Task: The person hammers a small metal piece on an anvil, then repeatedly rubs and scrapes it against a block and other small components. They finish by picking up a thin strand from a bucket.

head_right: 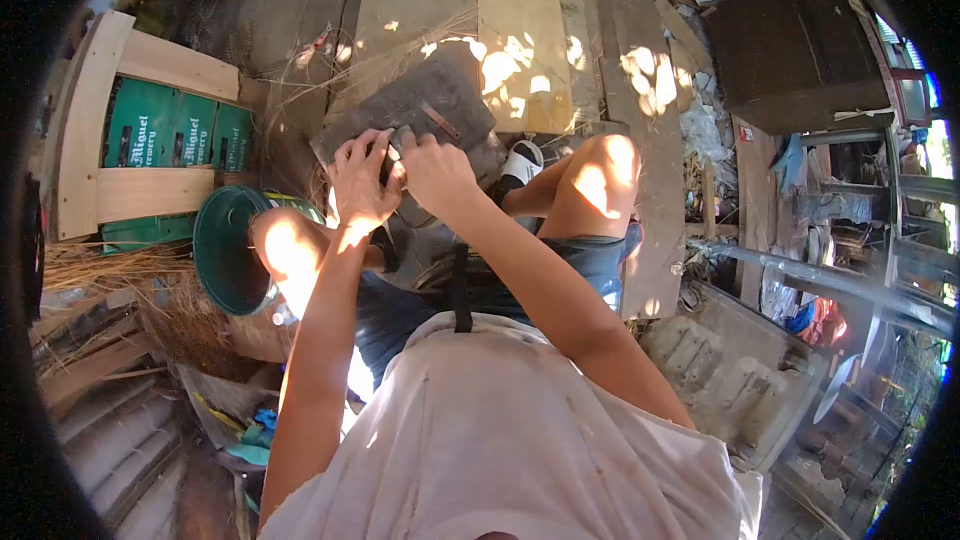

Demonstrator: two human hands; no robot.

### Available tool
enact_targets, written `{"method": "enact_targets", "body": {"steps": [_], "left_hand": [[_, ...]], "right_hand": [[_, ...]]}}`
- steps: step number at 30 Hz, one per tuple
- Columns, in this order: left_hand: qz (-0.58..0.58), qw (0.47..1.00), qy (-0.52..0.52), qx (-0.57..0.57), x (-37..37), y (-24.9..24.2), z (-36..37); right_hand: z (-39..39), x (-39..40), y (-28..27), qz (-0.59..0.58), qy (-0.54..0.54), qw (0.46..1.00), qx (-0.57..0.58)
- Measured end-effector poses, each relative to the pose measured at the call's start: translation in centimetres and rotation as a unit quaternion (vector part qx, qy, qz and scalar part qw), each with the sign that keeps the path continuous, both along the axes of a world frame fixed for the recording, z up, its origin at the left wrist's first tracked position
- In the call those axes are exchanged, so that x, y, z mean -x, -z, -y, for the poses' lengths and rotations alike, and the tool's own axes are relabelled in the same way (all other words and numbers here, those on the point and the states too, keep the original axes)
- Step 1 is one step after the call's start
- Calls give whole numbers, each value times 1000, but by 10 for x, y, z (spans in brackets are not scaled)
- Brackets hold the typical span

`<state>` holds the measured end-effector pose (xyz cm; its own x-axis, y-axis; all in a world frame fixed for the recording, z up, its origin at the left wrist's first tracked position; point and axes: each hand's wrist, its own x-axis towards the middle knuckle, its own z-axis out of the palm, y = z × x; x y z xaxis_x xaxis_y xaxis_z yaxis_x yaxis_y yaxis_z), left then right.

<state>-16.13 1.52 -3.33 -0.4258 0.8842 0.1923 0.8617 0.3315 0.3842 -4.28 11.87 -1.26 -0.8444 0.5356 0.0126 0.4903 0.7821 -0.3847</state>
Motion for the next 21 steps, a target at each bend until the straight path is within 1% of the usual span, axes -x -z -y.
{"method": "enact_targets", "body": {"steps": [1,3,4,7,9,11,13,15,16,17,19,21], "left_hand": [[-3,1000,-1,-3,-1,-2,0],[-4,1000,-16,9,-2,0,1],[-18,1000,-13,-11,-3,3,2],[-17,1000,-4,2,1,5,0],[-12,1000,-1,13,-1,2,3],[-6,1000,-15,12,-3,2,1],[0,1000,-10,2,-5,3,4],[9,1000,1,-4,-2,4,3],[-2,1000,0,4,0,5,1],[-3,1000,2,2,-2,6,1],[-10,1000,-16,6,-3,7,1],[-11,1000,-12,4,-5,7,3]], "right_hand": [[5,-6,-3,-3,-1,1000,-3],[15,-15,-6,36,22,999,11],[12,-11,-4,30,19,999,18],[-1,5,1,14,-5,1000,9],[10,-8,-5,-3,0,1000,3],[17,-18,-8,39,29,998,32],[12,-12,1,39,38,997,53],[2,2,7,11,15,999,35],[1,1,9,-20,5,1000,-6],[6,-6,4,-20,7,1000,-7],[17,-21,-8,29,19,999,17],[18,-19,2,28,28,999,15]]}}
